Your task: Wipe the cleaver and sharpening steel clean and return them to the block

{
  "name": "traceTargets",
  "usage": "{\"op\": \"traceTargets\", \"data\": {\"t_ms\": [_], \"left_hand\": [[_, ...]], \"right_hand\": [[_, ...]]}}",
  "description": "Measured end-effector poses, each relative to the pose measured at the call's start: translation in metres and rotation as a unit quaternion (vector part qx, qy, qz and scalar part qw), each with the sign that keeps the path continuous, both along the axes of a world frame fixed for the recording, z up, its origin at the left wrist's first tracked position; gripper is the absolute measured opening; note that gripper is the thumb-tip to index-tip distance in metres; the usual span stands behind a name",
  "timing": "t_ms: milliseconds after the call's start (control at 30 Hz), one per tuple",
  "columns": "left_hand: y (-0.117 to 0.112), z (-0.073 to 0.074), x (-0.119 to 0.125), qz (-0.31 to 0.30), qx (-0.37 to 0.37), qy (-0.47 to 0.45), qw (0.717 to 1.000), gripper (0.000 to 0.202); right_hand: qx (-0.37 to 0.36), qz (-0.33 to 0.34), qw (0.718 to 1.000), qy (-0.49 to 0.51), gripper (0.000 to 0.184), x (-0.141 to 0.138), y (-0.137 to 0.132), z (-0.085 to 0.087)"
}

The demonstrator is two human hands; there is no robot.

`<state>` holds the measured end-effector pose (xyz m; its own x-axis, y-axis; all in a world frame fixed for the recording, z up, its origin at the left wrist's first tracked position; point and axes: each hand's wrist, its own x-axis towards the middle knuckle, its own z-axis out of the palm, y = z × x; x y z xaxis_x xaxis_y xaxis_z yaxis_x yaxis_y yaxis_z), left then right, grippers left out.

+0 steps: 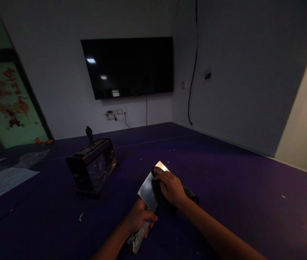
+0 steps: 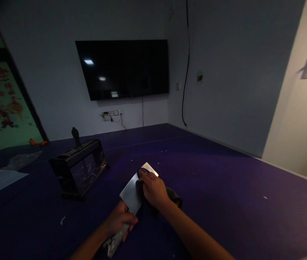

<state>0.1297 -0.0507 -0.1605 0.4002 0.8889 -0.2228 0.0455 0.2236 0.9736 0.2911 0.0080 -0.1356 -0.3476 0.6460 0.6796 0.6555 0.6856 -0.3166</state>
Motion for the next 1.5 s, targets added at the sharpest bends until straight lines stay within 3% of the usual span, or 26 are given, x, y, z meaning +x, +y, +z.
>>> {"op": "traceTargets", "data": {"t_ms": [133,333,433,633,1000,1133,1333,1500], "left_hand": [[0.0,0.0,0.0,0.005,0.01,-0.011,1.0,0.051],[0.004,-0.001,0.0,-0.01,0.024,0.006,1.0,0.017],[0.005,0.0,0.0,-0.02,0.034,-0.004,0.999,0.018],[0.002,-0.001,-0.001,0.0,0.015,-0.01,1.0,0.039],[0.002,0.0,-0.002,-0.014,-0.008,0.009,1.0,0.06],[0.001,0.001,0.0,-0.007,-0.001,-0.007,1.0,0.054],[-0.001,0.002,0.001,0.02,0.002,-0.02,1.0,0.026],[-0.001,0.001,0.001,0.042,0.013,-0.044,0.998,0.022]], "right_hand": [[0.014,0.029,0.999,-0.011,0.033,-0.003,-0.005,-0.001],[0.034,0.081,0.996,-0.019,0.032,-0.008,-0.012,0.001],[0.043,0.087,0.995,-0.023,0.032,-0.008,-0.012,0.001],[0.035,0.05,0.997,-0.042,0.03,-0.004,-0.007,0.001],[-0.039,-0.099,0.994,-0.007,0.034,0.016,0.015,0.005],[-0.05,-0.117,0.992,0.001,0.04,0.017,0.017,0.003],[-0.069,-0.122,0.99,0.001,0.039,0.017,0.019,0.001],[-0.065,-0.117,0.991,-0.003,0.042,0.016,0.018,0.001]]}}
